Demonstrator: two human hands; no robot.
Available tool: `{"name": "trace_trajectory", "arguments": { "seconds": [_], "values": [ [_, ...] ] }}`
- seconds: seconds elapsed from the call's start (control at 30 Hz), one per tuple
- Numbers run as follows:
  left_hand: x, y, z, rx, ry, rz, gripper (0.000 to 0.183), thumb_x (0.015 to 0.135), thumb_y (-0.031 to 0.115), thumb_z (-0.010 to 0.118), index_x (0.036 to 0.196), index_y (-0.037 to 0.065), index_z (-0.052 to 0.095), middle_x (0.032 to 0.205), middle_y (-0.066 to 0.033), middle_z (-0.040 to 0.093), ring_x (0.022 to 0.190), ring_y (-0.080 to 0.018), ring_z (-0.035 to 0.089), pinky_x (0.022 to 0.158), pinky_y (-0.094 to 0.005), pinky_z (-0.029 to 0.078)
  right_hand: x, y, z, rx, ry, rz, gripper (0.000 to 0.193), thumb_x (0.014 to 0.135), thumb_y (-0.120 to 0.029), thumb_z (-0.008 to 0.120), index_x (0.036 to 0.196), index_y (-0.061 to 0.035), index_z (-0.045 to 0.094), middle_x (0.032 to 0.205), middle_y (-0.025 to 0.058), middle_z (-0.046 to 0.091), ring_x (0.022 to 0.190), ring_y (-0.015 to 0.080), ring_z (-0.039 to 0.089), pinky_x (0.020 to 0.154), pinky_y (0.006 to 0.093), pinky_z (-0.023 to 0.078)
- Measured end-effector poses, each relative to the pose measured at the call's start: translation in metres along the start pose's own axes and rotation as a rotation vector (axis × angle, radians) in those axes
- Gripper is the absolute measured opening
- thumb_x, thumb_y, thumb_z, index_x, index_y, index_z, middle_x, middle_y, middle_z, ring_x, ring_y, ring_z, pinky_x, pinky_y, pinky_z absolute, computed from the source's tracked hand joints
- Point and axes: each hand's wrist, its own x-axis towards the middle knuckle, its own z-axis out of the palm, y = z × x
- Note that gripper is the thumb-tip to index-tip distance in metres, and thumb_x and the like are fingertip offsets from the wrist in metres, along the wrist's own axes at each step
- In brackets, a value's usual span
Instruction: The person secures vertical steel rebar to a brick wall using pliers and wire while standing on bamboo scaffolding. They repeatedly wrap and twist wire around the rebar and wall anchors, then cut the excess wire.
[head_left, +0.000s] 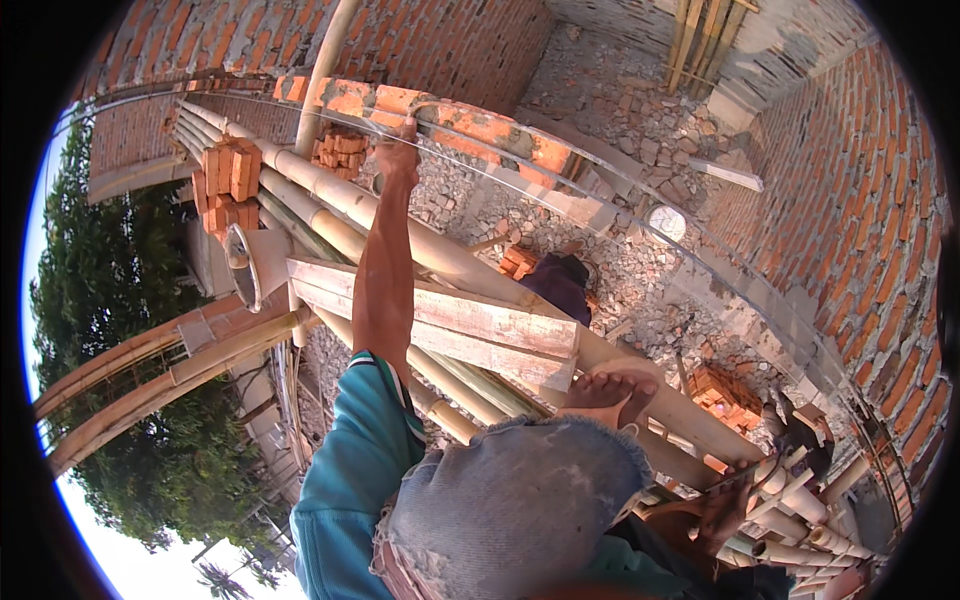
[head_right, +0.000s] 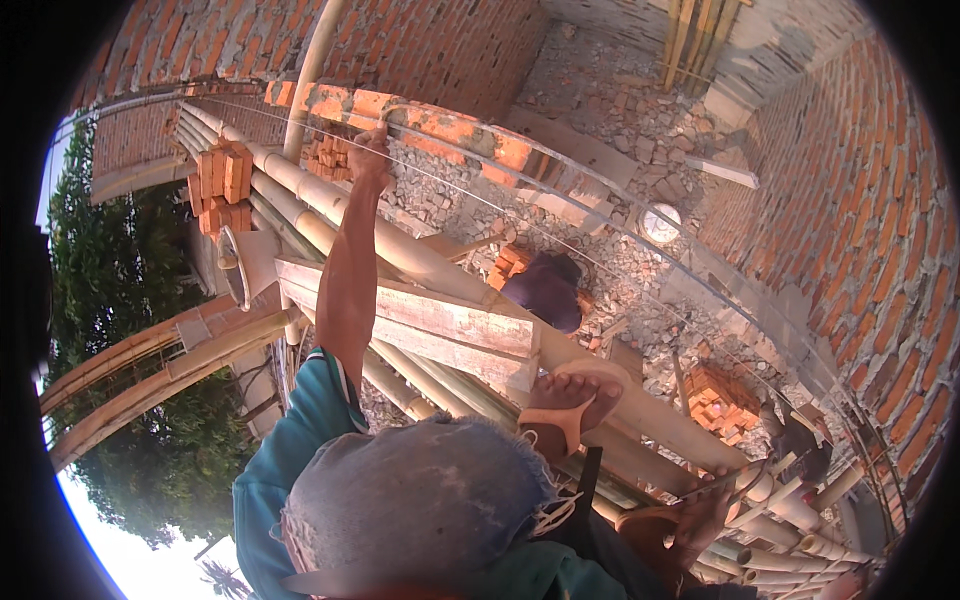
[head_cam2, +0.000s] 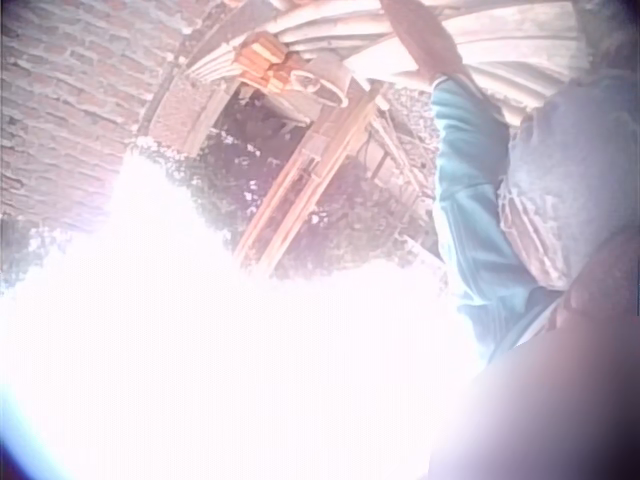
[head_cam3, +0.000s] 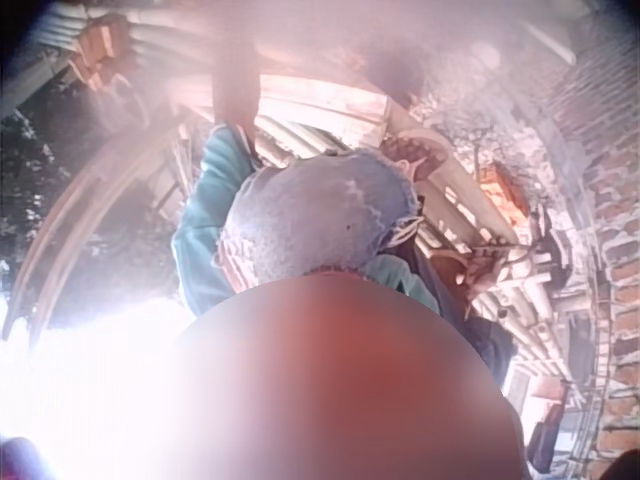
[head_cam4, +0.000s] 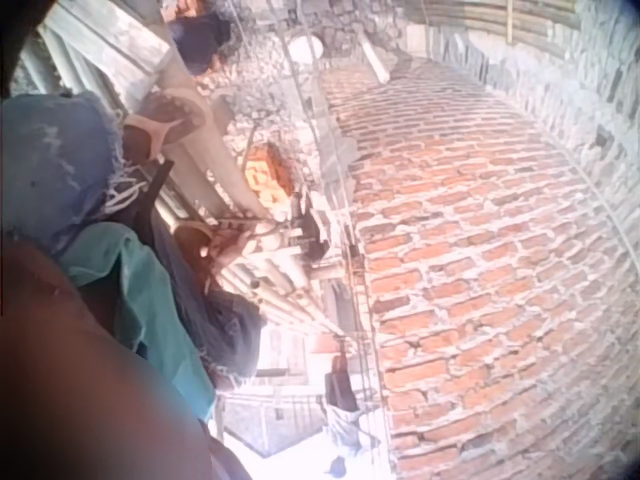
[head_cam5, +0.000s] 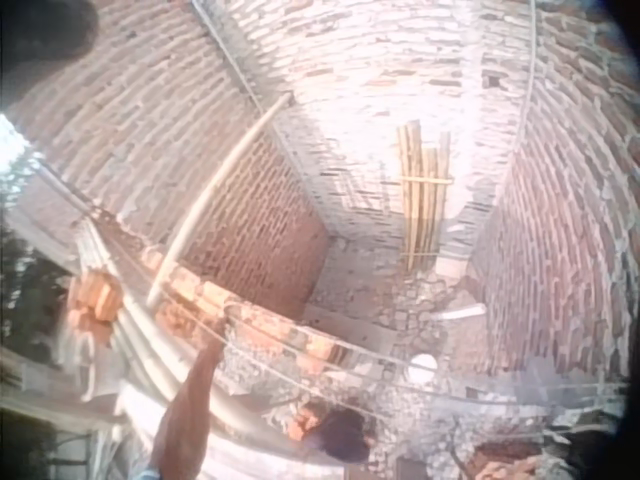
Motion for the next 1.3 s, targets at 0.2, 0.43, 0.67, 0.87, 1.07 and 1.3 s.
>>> {"name": "trace_trajectory", "arguments": {
  "seconds": [0.2,0.43,0.67,0.87,1.07,1.3],
  "values": [
    [0.004,0.001,-0.003,-0.036,0.009,-0.169,0.025,0.095,0.022,0.075,0.081,0.008,0.060,0.063,0.0014,0.050,0.043,-0.0082,0.036,0.037,-0.0282,0.025,-0.003,0.000,0.004,-0.004,-0.034,-0.001,0.057,0.107,-0.025,0.051,0.156,-0.0067,0.030,0.150,0.0123,0.047,0.124,0.0259,0.057,0.103,0.0416,0.052],
    [0.032,-0.016,0.000,0.178,0.120,0.106,0.024,0.092,0.021,0.078,0.086,0.001,0.067,0.069,-0.0022,0.061,0.051,-0.0086,0.044,0.045,-0.0286,0.033,-0.004,0.002,0.003,-0.080,0.082,0.005,0.060,0.104,-0.029,0.055,0.156,-0.0108,0.030,0.148,0.0068,0.049,0.122,0.0225,0.055,0.098,0.0419,0.053],
    [0.021,-0.012,-0.004,0.092,0.039,0.075,0.027,0.090,0.021,0.081,0.082,0.001,0.066,0.070,-0.0030,0.062,0.054,-0.0088,0.047,0.047,-0.0275,0.035,-0.005,0.001,0.012,-0.074,0.084,0.018,0.063,0.103,-0.031,0.058,0.156,-0.0104,0.031,0.144,0.0060,0.051,0.119,0.0203,0.056,0.098,0.0398,0.052],
    [0.012,-0.001,0.001,0.261,0.122,0.054,0.033,0.090,0.028,0.081,0.084,-0.001,0.065,0.073,-0.0077,0.065,0.062,-0.0153,0.057,0.056,-0.0314,0.047,-0.004,0.000,0.021,-0.081,0.122,0.011,0.062,0.103,-0.031,0.058,0.156,-0.0091,0.032,0.142,0.0064,0.051,0.117,0.0216,0.057,0.097,0.0406,0.053],
    [-0.053,0.050,0.041,0.797,-0.250,1.118,0.023,0.094,0.025,0.073,0.104,0.004,0.071,0.100,-0.0141,0.074,0.088,-0.0264,0.071,0.074,-0.0395,0.057,-0.004,0.001,0.025,-0.102,0.099,-0.026,0.068,0.101,-0.028,0.060,0.157,-0.0066,0.027,0.144,0.0086,0.049,0.120,0.0237,0.058,0.097,0.0414,0.054],
    [-0.090,0.059,0.088,1.054,-0.745,1.086,0.026,0.094,0.020,0.068,0.119,0.013,0.072,0.119,-0.0083,0.071,0.108,-0.0279,0.070,0.083,-0.0393,0.059,-0.004,0.002,0.016,-0.087,0.083,-0.019,0.066,0.102,-0.030,0.058,0.157,-0.0058,0.028,0.145,0.0095,0.049,0.120,0.0241,0.057,0.100,0.0423,0.053]
  ]
}}
